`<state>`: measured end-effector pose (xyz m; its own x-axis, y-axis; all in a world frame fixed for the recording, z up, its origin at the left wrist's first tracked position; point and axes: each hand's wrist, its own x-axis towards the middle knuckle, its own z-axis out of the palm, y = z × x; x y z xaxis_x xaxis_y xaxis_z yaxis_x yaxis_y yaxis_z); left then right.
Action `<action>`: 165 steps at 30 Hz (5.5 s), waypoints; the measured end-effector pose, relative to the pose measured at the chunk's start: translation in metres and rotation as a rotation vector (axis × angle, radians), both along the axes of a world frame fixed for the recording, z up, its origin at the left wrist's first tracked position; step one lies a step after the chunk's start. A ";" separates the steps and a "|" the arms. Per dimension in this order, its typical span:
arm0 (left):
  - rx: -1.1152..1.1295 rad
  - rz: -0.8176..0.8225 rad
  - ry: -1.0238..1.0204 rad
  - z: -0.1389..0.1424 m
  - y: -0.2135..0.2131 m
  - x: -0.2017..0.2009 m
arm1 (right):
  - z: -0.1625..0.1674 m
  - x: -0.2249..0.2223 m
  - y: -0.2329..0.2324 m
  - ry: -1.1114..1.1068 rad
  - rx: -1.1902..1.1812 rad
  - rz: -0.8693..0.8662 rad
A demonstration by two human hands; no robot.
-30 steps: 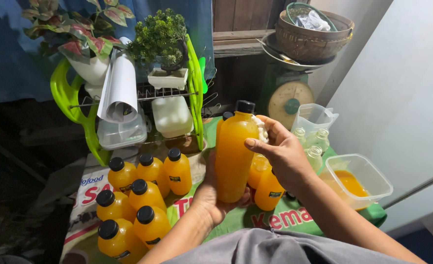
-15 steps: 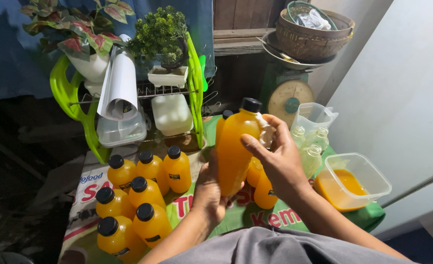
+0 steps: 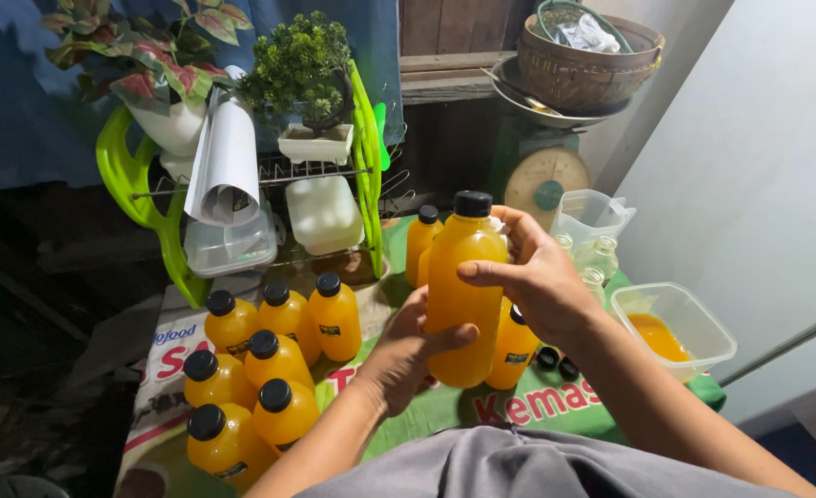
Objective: The person wipes the exterior of multiple orange liquid-filled plastic bottles with a white tissue. They handle the bottles one at a time, rotating them to clean different sides, then place them back on the table. The person also tears off a fresh sheet of tissue from a roll during the process.
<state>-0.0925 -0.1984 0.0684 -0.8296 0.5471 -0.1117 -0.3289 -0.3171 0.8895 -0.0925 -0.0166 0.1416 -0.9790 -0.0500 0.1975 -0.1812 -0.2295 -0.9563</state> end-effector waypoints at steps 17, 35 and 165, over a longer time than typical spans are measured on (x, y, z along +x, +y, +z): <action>-0.075 0.222 0.140 0.001 0.013 0.011 | -0.002 0.025 -0.014 0.116 0.324 -0.268; -0.451 0.473 0.547 -0.012 0.031 -0.003 | -0.009 0.019 -0.049 0.448 0.687 -0.664; 0.039 0.437 0.319 0.016 -0.018 -0.035 | -0.071 0.043 -0.013 0.651 0.939 -0.197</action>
<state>-0.1271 -0.2164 0.0843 -0.9702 0.1420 0.1961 0.1253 -0.3986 0.9085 -0.0491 -0.0295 0.0702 -0.7130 -0.3021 0.6327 -0.6552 0.6083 -0.4480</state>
